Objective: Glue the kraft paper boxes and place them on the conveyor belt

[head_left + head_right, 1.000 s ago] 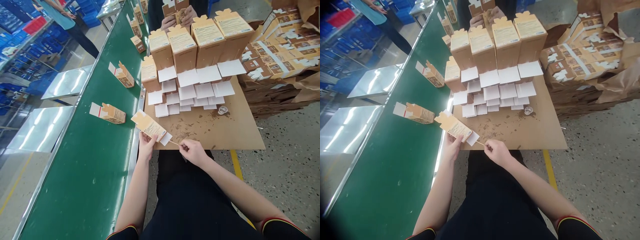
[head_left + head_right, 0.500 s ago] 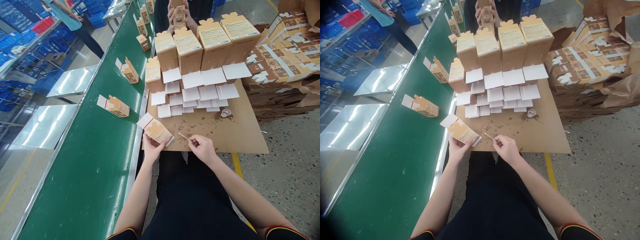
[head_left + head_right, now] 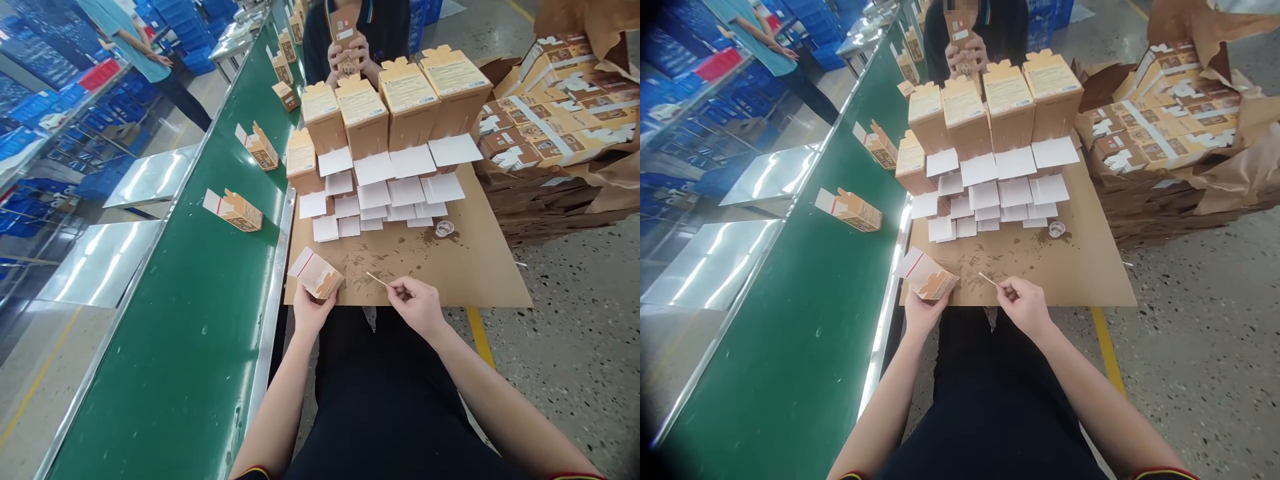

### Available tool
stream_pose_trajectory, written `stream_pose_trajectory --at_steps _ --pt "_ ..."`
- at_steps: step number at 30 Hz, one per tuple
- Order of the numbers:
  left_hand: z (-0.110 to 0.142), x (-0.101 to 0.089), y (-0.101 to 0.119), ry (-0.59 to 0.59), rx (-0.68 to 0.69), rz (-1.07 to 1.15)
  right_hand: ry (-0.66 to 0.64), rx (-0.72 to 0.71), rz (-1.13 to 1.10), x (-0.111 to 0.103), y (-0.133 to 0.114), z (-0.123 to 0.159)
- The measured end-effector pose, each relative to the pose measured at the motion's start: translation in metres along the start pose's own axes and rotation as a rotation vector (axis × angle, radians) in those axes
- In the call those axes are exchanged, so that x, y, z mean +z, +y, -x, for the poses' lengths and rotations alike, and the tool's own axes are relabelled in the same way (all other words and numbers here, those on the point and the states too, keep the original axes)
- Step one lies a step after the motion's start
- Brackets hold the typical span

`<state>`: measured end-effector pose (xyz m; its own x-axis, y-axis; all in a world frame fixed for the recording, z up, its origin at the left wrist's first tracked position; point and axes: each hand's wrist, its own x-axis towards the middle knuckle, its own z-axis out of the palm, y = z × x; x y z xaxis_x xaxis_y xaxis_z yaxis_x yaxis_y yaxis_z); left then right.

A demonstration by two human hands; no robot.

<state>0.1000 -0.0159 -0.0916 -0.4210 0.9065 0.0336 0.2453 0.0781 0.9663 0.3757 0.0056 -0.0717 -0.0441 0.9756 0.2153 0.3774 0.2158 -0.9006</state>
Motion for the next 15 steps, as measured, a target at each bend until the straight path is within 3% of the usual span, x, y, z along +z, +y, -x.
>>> stream_pose_trajectory --at_steps 2,6,9,13,15 --pt "-0.011 -0.022 -0.005 0.099 -0.003 0.026 0.021 -0.002 0.021 -0.007 0.002 -0.001" --pt "-0.048 -0.097 -0.017 0.444 0.048 0.044 0.122 -0.004 0.062 -0.023 0.009 -0.007" --pt "-0.072 -0.145 -0.024 0.570 0.047 0.015 0.137 -0.005 0.070 -0.027 0.011 -0.017" --pt "-0.074 -0.165 -0.028 0.535 -0.081 -0.046 0.136 -0.026 0.072 -0.028 0.012 -0.027" --pt "-0.061 -0.163 -0.024 0.607 -0.061 -0.114 0.152 -0.028 0.081 -0.033 0.016 -0.026"
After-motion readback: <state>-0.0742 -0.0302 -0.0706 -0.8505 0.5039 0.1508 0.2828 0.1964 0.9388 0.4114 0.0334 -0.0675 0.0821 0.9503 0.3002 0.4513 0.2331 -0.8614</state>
